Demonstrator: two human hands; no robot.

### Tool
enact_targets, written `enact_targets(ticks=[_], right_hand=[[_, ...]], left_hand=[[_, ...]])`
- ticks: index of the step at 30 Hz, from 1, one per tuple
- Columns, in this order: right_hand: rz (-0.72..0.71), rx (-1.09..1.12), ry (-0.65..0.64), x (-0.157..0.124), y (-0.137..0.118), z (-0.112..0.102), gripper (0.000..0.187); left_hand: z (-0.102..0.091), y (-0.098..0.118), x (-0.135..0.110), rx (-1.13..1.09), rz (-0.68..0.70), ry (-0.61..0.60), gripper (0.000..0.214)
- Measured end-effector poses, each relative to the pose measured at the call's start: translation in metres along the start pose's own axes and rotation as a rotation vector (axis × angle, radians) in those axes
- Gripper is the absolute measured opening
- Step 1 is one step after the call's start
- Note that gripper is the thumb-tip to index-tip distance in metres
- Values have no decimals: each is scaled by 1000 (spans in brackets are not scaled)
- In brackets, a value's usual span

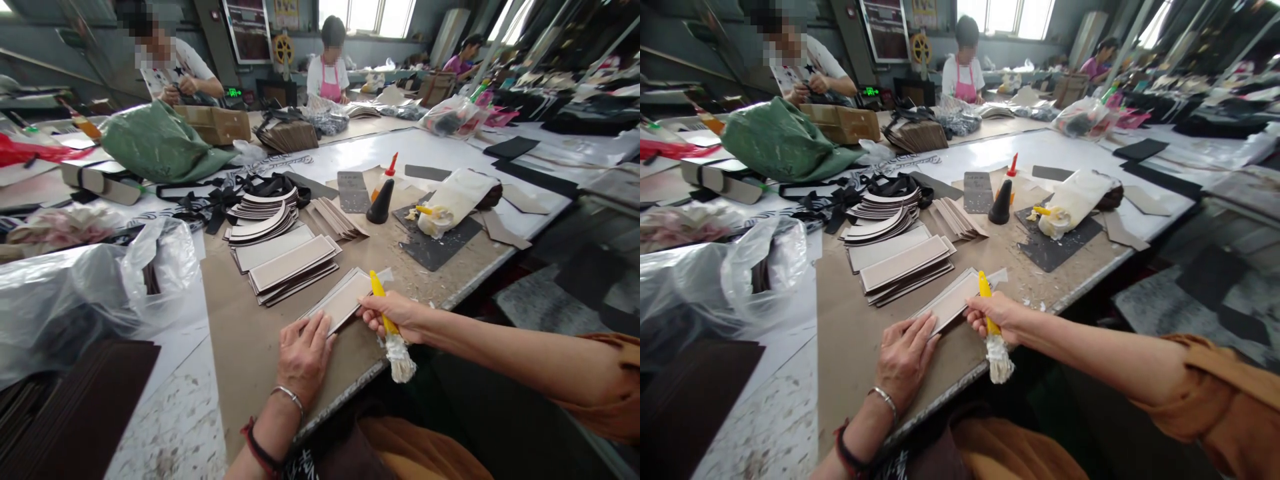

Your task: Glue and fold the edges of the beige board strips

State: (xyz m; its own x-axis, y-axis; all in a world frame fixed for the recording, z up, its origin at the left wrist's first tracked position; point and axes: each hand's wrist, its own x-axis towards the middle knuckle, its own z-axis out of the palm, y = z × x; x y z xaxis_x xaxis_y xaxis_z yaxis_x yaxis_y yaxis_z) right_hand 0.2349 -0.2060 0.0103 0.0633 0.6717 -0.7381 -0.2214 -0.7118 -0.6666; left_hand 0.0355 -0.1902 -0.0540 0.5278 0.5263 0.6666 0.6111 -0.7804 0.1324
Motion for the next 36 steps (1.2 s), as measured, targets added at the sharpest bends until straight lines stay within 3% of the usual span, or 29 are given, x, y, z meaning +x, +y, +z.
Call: enact_targets(ticks=[6,8,10,14,18,20,24,29,33,36], right_hand=[[-112,36,112,-6,-4,11,29],[-172,15,105,-11,-11,12,33],[-231,-22,80,-17,-22,12,35],[-379,-184,-50,-26,-47,15,35],[-459,-426,-143,-28,-69,22,39],[-478,-510,-165,-27,-76,26,42],[-548,-442,-200,-20,-85,28,48],[-553,-237,-256,-9,-87,29,48],[-574,-256,-157,-1,-92,33,50],[-606,-343,-81,5,-95,35,50]], left_hand=[[-15,1,0,-171,-65,-38,27],[-23,-3,5,-266,-180,-26,32],[-31,-10,17,-379,-402,-10,36],[-44,-23,56,-899,-868,-134,46],[-45,-21,89,-1435,-993,-254,44],[-41,-16,97,-1554,-1013,-212,40],[-30,-11,103,-1643,-1047,-33,35],[-16,-9,111,-1765,-1086,23,37],[-1,-11,111,-1699,-1147,58,43],[12,-16,105,-1550,-1288,114,49]])
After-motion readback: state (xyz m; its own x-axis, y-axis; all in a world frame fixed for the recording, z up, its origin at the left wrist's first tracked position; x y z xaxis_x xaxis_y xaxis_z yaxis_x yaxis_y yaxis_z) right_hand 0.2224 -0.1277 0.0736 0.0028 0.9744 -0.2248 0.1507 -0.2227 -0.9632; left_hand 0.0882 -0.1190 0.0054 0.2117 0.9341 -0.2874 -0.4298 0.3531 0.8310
